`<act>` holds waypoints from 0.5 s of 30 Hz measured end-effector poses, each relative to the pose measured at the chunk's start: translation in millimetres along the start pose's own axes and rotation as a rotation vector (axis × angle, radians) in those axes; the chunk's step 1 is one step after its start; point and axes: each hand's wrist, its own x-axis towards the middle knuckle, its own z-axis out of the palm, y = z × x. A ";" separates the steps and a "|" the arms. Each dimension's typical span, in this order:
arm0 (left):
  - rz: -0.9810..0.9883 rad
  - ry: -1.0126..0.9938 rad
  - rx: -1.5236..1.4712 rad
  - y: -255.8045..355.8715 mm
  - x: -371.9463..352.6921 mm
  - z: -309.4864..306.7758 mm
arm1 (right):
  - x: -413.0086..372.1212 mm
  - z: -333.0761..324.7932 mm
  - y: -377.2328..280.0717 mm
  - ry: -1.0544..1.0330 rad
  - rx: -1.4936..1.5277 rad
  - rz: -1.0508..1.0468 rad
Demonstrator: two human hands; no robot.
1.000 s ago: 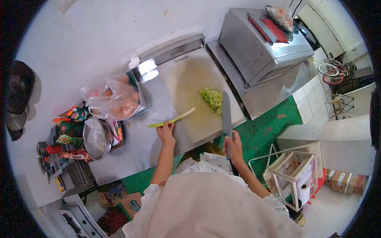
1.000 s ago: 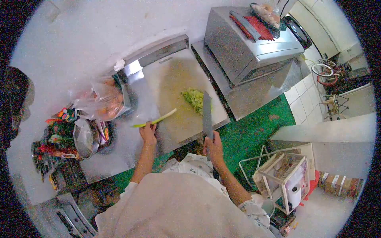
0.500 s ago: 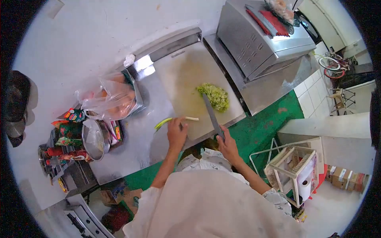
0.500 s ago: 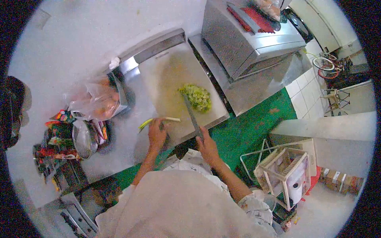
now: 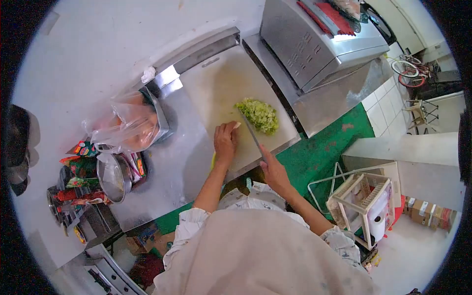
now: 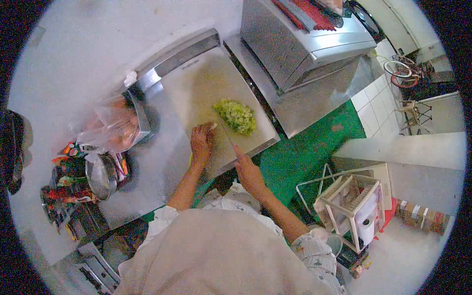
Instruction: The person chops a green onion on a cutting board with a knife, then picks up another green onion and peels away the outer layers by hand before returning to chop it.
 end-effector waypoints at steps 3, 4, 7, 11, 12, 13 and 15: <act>-0.068 -0.086 0.010 -3.0 -0.6 -1.7 | 8.8 -0.2 0.4 -0.099 -0.137 0.081; -0.071 -0.091 0.011 -1.4 -0.4 -2.0 | 10.3 -1.6 -0.3 -0.102 -0.135 0.085; -0.033 -0.025 0.124 1.4 3.0 -2.2 | 12.5 -1.5 -0.6 -0.172 -0.213 0.073; -0.064 0.017 0.177 -0.5 5.2 4.5 | 14.1 7.6 11.4 -0.119 -0.281 -0.024; -0.076 0.034 0.169 -1.2 5.0 5.7 | 14.6 8.6 12.1 -0.100 -0.300 -0.039; -0.079 0.030 0.170 -1.9 4.9 6.9 | 14.7 8.9 13.0 -0.103 -0.299 -0.037; -0.091 0.058 0.162 -2.9 5.6 9.7 | 15.5 8.5 13.7 -0.131 -0.337 -0.064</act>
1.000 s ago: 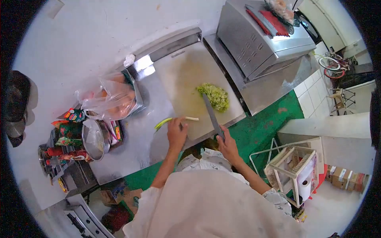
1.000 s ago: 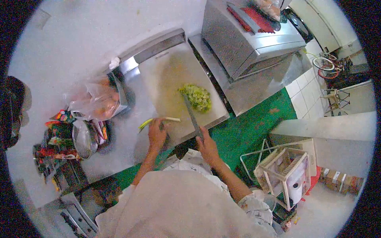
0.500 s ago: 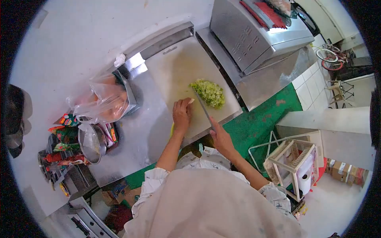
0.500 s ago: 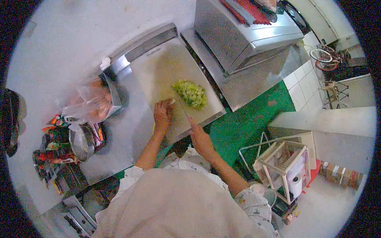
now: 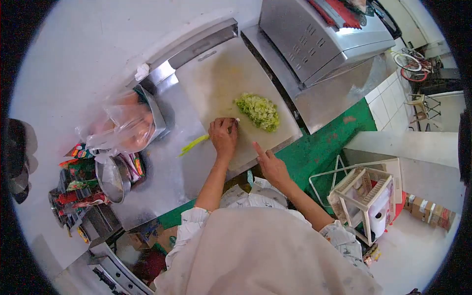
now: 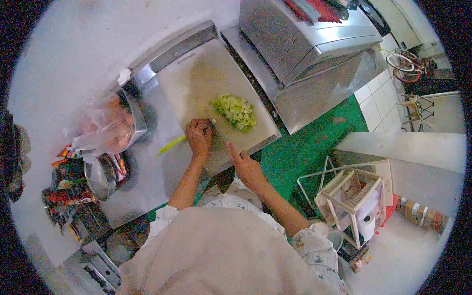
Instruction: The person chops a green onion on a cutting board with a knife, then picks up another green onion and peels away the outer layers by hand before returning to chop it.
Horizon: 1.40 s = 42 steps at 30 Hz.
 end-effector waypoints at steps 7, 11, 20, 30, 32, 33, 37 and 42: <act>-0.124 -0.032 0.005 6.4 2.3 4.3 | 2.2 -11.8 -6.9 -0.026 -0.133 0.002; -0.150 -0.020 0.032 2.8 2.1 9.3 | 1.3 -12.1 -7.7 0.016 -0.156 -0.016; -0.174 -0.057 -0.047 0.3 0.8 9.9 | 22.6 -6.7 -1.0 -0.012 -0.108 -0.043; -0.118 0.025 -0.129 -0.9 1.1 11.7 | 1.4 -4.8 14.0 0.007 0.028 0.003; -0.121 0.032 -0.113 -1.5 1.3 12.6 | 1.2 -5.0 11.8 0.002 0.004 -0.011; -0.122 0.037 -0.096 -1.9 1.0 12.5 | 1.1 -5.8 9.1 -0.003 -0.019 -0.022; -0.123 0.042 -0.095 0.3 1.4 11.3 | 5.4 -12.0 3.5 -0.063 -0.026 0.034; -0.118 0.047 -0.056 -2.9 -0.5 15.6 | 6.4 -8.1 6.0 0.003 -0.056 -0.048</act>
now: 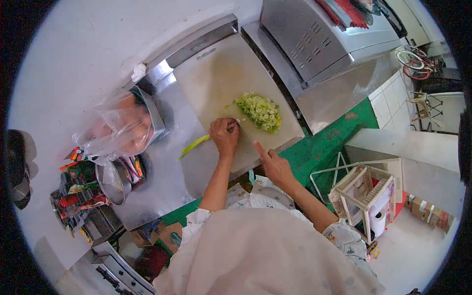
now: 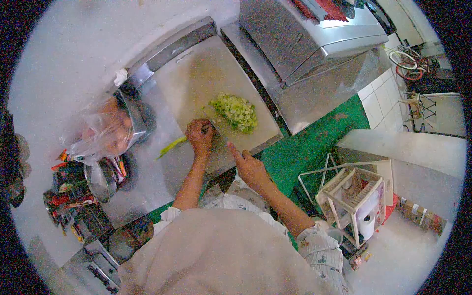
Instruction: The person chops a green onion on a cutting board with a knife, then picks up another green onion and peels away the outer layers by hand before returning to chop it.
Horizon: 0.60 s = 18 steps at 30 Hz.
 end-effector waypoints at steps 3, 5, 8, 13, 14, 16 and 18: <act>0.025 0.019 -0.079 -3.6 -0.9 1.8 | 13.1 7.1 2.1 0.009 -0.042 0.009; 0.029 0.007 -0.054 -3.5 -1.4 2.7 | 17.1 10.1 2.4 0.021 -0.050 0.008; 0.018 -0.018 -0.047 -2.9 1.9 -2.2 | 3.8 11.3 11.1 0.031 -0.012 -0.002; 0.022 0.004 -0.093 -0.8 1.4 -1.8 | -12.2 0.4 12.1 -0.014 0.074 0.054; 0.035 0.005 -0.088 -0.3 2.3 -2.1 | -10.8 -1.7 9.9 -0.014 0.086 0.040; 0.046 0.004 -0.080 -1.8 1.5 -2.5 | -9.7 -1.8 7.9 -0.017 0.101 0.026; 0.047 0.007 -0.093 -2.6 1.9 -1.9 | -7.9 -1.3 8.4 0.020 0.092 -0.019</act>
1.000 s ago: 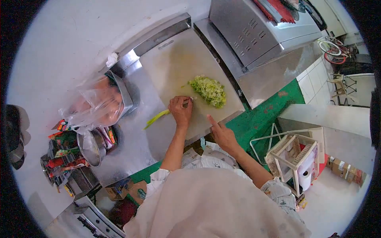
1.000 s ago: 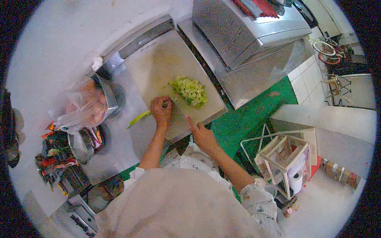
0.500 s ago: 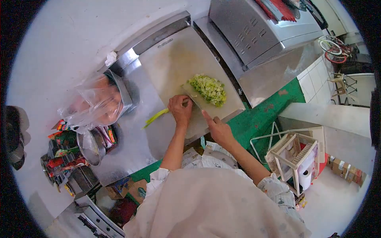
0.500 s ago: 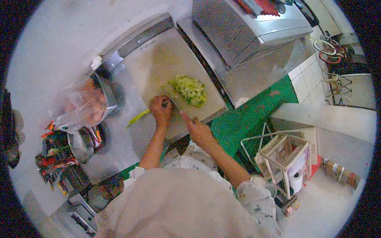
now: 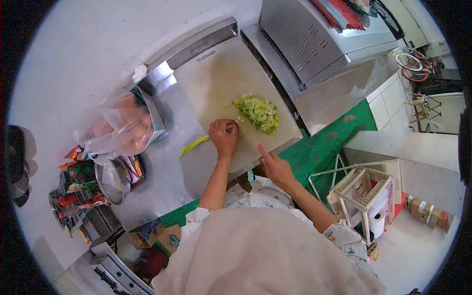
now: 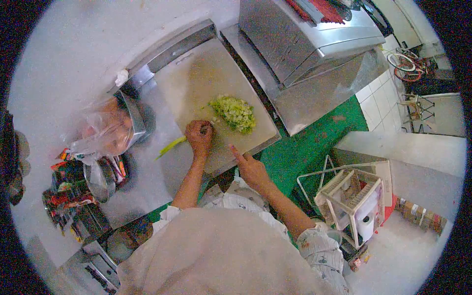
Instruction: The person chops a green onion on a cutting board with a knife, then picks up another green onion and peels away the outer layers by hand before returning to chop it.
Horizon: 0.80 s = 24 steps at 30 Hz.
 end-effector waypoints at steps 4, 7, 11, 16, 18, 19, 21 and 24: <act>-0.029 -0.007 0.031 -4.1 -2.7 3.6 | 10.0 1.2 -3.3 0.018 -0.016 -0.009; -0.001 0.002 0.023 -3.9 -2.9 4.4 | 22.9 1.2 -7.2 -0.115 -0.130 0.072; 0.013 0.019 0.027 -3.0 -2.1 0.8 | 5.3 4.4 -2.5 -0.052 -0.059 0.078; 0.006 0.009 -0.024 -3.7 -1.5 0.7 | -8.3 -1.1 0.3 -0.060 0.047 0.119; -0.022 -0.038 0.039 -5.1 -2.2 -0.1 | -7.3 0.5 -2.3 -0.064 0.043 0.093; -0.023 -0.039 0.040 -5.0 -2.2 -0.1 | -7.0 -0.3 -3.4 -0.064 0.044 0.094; -0.006 -0.011 0.020 -4.5 -1.9 0.7 | -5.7 -2.5 -5.3 -0.049 0.022 0.083; 0.010 0.018 -0.033 -4.8 -1.8 2.0 | 2.1 0.0 -5.7 -0.037 0.028 0.063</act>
